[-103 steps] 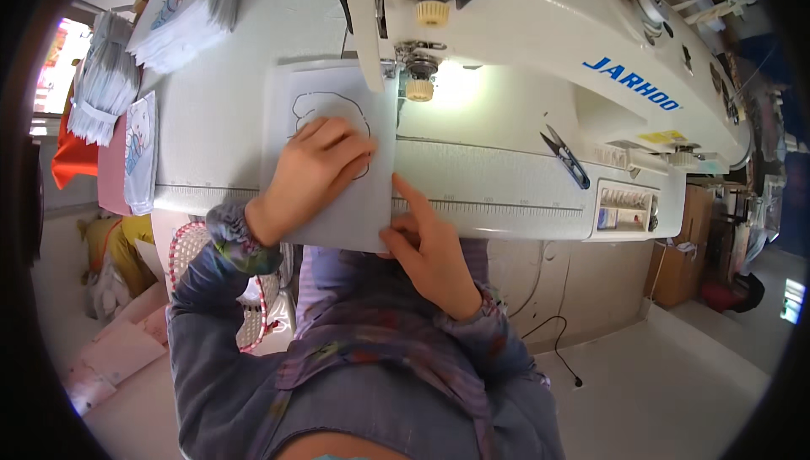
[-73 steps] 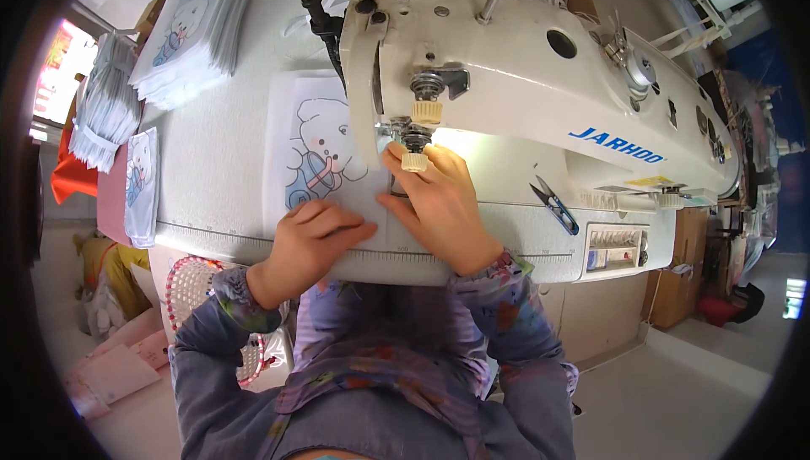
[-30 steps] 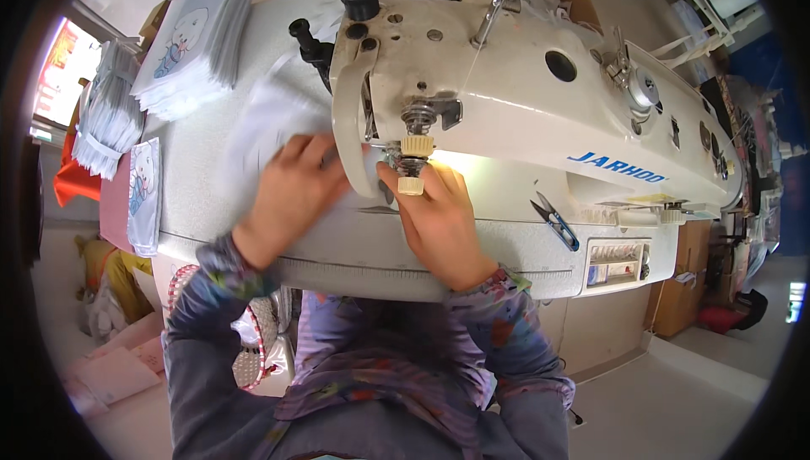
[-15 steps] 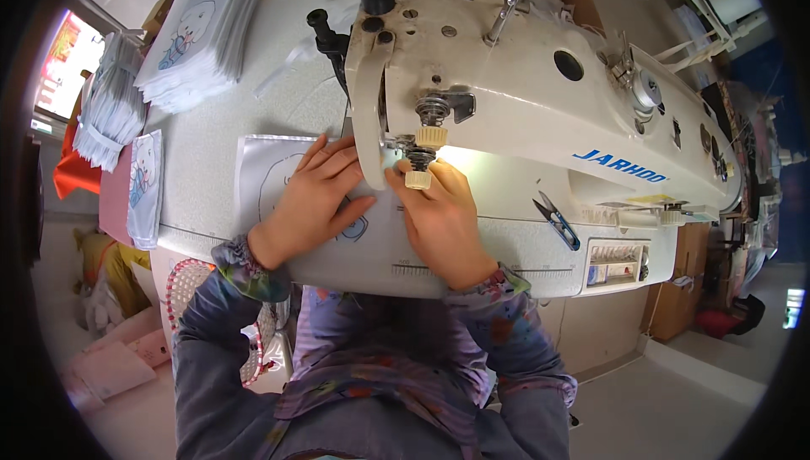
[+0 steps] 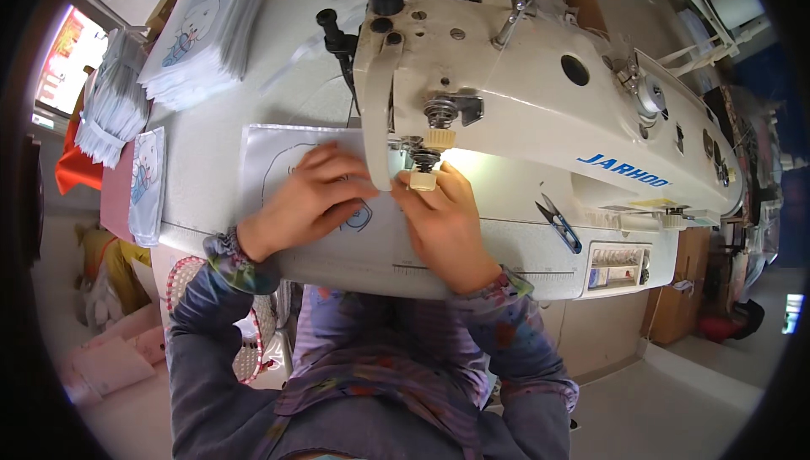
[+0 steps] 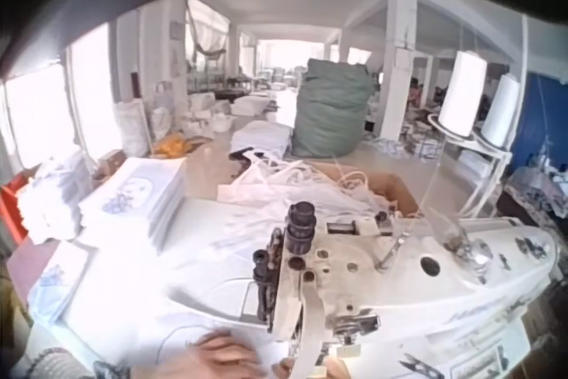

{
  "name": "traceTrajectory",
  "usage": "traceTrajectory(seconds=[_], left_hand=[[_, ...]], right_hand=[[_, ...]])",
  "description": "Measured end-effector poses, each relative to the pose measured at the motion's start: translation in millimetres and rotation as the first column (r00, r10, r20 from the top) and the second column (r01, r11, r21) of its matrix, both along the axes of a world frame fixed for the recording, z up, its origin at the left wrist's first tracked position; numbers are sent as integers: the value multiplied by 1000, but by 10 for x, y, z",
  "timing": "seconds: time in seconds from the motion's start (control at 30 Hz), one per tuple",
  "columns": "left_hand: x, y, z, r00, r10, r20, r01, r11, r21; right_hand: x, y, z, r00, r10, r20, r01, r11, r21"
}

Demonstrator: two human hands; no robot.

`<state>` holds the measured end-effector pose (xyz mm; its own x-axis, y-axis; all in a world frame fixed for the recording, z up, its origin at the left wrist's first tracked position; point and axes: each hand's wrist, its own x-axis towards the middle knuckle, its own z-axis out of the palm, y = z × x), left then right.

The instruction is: Sewing the edges of fabric pouches using an industrial sewing machine.

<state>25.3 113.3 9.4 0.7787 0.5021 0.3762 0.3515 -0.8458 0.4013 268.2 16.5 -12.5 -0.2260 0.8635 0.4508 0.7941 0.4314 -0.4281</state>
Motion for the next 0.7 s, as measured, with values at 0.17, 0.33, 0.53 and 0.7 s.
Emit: traceTrajectory(seconds=[0.17,0.33,0.53,0.7], left_hand=[[-108,67,-120,992,-126,12,127,979,-160],[-90,268,-121,984,-176,10,174,966,-192],[-63,567,-148,976,-218,-29,211,964,-159],[-30,530,-162,983,-140,-123,131,989,-75]], right_hand=[[-15,-19,0,1000,6,13,-6,1000,22],[-43,30,4,995,-48,85,45,998,32],[-97,86,-59,994,-54,97,51,998,36],[-99,112,-70,991,-80,104,72,994,80]])
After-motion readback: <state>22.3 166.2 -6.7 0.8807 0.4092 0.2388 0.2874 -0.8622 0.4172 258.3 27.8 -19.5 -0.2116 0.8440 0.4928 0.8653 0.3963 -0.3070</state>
